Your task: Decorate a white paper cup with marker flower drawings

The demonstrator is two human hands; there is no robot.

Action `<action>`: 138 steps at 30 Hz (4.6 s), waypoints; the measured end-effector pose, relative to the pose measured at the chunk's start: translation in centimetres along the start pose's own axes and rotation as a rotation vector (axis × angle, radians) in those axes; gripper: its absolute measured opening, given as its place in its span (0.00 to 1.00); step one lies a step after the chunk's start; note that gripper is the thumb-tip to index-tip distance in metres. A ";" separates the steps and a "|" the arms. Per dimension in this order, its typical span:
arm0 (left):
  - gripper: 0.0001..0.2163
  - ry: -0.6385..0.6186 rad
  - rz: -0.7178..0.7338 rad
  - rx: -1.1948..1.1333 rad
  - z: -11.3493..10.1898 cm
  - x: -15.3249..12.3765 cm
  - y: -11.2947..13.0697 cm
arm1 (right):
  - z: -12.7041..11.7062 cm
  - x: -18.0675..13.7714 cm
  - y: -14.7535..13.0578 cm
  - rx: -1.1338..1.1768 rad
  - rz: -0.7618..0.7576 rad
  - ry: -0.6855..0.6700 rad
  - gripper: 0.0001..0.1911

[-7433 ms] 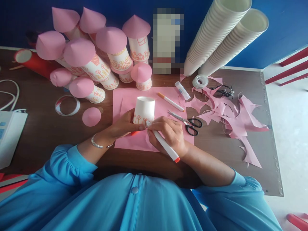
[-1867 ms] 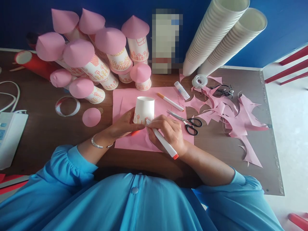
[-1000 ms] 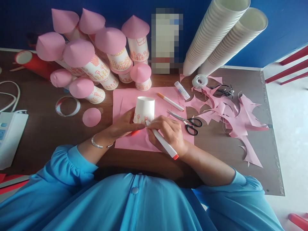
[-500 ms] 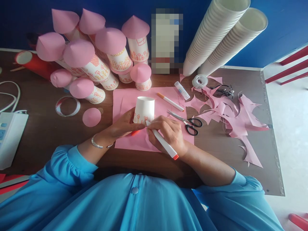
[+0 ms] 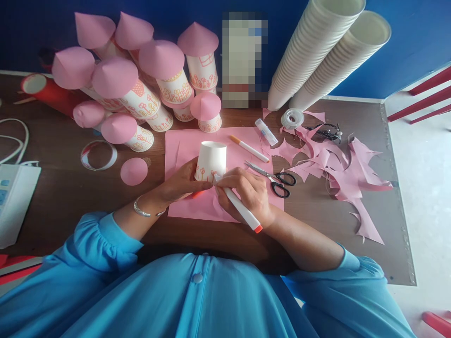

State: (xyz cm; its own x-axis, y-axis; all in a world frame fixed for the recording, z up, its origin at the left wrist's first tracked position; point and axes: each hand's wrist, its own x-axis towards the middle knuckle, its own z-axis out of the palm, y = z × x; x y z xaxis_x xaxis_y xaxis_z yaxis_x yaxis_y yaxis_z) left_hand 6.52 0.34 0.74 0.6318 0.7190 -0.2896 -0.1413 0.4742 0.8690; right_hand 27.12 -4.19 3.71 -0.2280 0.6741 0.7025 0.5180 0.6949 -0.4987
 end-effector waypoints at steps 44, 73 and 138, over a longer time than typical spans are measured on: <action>0.25 0.010 0.031 -0.051 0.1 0.1 0.2 | -0.4 0.1 -0.1 -0.028 -0.006 -0.033 0.11; 0.26 -0.002 0.035 -0.043 0.0 0.1 -0.2 | -0.1 0.0 -0.1 0.008 -0.004 -0.010 0.09; 0.29 0.004 0.000 0.039 -0.1 -0.1 0.0 | 0.0 0.0 0.2 -0.060 -0.008 0.015 0.11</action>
State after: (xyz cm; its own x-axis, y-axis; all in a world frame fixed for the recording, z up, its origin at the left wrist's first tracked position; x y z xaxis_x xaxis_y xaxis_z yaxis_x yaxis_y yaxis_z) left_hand 6.37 0.35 0.73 0.6287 0.7209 -0.2917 -0.1111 0.4545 0.8838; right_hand 27.25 -4.07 3.64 -0.2199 0.6647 0.7140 0.5647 0.6836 -0.4625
